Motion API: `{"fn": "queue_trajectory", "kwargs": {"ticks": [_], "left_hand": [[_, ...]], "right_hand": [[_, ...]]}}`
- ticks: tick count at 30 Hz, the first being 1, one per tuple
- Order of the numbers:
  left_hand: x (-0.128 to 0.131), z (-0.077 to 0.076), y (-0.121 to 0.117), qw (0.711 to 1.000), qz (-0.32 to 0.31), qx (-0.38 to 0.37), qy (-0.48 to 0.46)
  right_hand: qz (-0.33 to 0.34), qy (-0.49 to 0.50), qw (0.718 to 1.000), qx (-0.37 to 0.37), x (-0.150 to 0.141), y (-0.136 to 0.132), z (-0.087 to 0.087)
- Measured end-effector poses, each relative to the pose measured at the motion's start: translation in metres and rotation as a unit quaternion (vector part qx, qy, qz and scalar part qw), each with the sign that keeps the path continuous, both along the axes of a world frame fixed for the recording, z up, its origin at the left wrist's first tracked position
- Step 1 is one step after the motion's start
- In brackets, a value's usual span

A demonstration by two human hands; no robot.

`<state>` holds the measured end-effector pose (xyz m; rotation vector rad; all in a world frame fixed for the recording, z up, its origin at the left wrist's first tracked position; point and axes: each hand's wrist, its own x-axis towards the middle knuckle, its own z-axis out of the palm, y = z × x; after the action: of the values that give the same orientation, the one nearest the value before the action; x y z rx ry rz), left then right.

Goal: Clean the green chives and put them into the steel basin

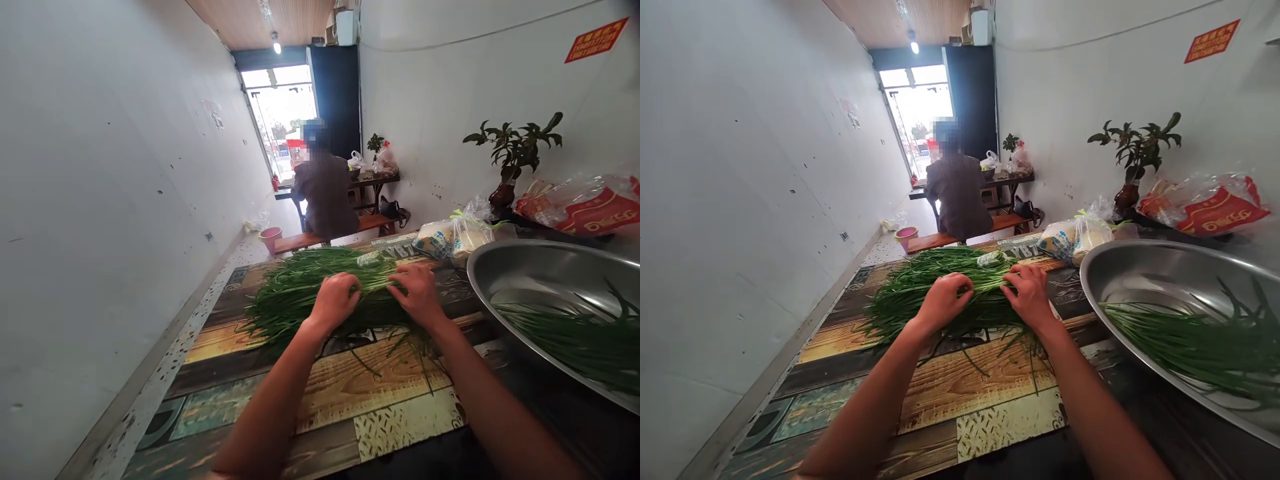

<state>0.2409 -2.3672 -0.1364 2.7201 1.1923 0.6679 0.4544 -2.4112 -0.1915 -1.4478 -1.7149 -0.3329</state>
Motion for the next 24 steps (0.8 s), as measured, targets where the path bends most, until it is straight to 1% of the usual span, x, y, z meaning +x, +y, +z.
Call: {"fn": "queue_trajectory", "kwargs": {"ticks": [3, 5, 9, 11, 12, 13, 14, 15, 17, 18, 19, 20, 21, 23, 24], "left_hand": [[-0.003, 0.006, 0.000, 0.999, 0.010, -0.026, -0.040], [-0.004, 0.007, 0.000, 0.998, 0.009, -0.041, -0.050], [-0.003, 0.005, 0.002, 0.996, 0.005, -0.075, -0.044], [-0.002, 0.005, 0.002, 0.996, 0.005, -0.072, -0.052], [-0.001, 0.005, 0.002, 0.996, 0.005, -0.065, -0.060], [0.000, 0.004, 0.001, 0.996, 0.006, -0.056, -0.070], [0.001, 0.004, 0.000, 0.996, 0.008, -0.044, -0.081], [0.003, 0.004, -0.001, 0.995, 0.011, -0.029, -0.092], [0.006, 0.003, -0.004, 0.994, 0.019, 0.012, -0.105], [0.008, 0.002, -0.005, 0.993, 0.022, 0.033, -0.107], [0.010, 0.001, -0.007, 0.993, 0.020, 0.051, -0.105], [0.012, 0.000, -0.009, 0.993, 0.015, 0.062, -0.101], [0.014, -0.002, -0.011, 0.993, 0.006, 0.066, -0.098], [0.017, -0.004, -0.013, 0.993, -0.009, 0.048, -0.103], [0.018, -0.005, -0.014, 0.993, -0.014, 0.024, -0.113]], "right_hand": [[0.036, 0.057, 0.997, 0.028, 0.002, 0.000, 0.003], [0.066, 0.086, 0.994, 0.032, 0.001, -0.001, 0.006], [0.086, 0.118, 0.989, 0.016, -0.006, -0.004, 0.010], [0.103, 0.152, 0.983, 0.001, -0.010, -0.006, 0.012], [0.116, 0.186, 0.976, -0.015, -0.012, -0.007, 0.012], [0.131, 0.236, 0.962, -0.036, -0.014, -0.008, 0.013], [0.147, 0.300, 0.940, -0.061, -0.015, -0.009, 0.014], [0.166, 0.374, 0.908, -0.088, -0.017, -0.009, 0.015], [0.197, 0.512, 0.825, -0.139, -0.020, -0.009, 0.016], [0.207, 0.558, 0.787, -0.163, -0.023, -0.009, 0.016], [0.213, 0.585, 0.760, -0.184, -0.025, -0.009, 0.016], [0.215, 0.597, 0.746, -0.202, -0.027, -0.009, 0.016], [0.213, 0.599, 0.742, -0.211, -0.029, -0.008, 0.016], [0.208, 0.591, 0.750, -0.213, -0.032, -0.008, 0.015], [0.206, 0.583, 0.757, -0.211, -0.033, -0.008, 0.015]]}}
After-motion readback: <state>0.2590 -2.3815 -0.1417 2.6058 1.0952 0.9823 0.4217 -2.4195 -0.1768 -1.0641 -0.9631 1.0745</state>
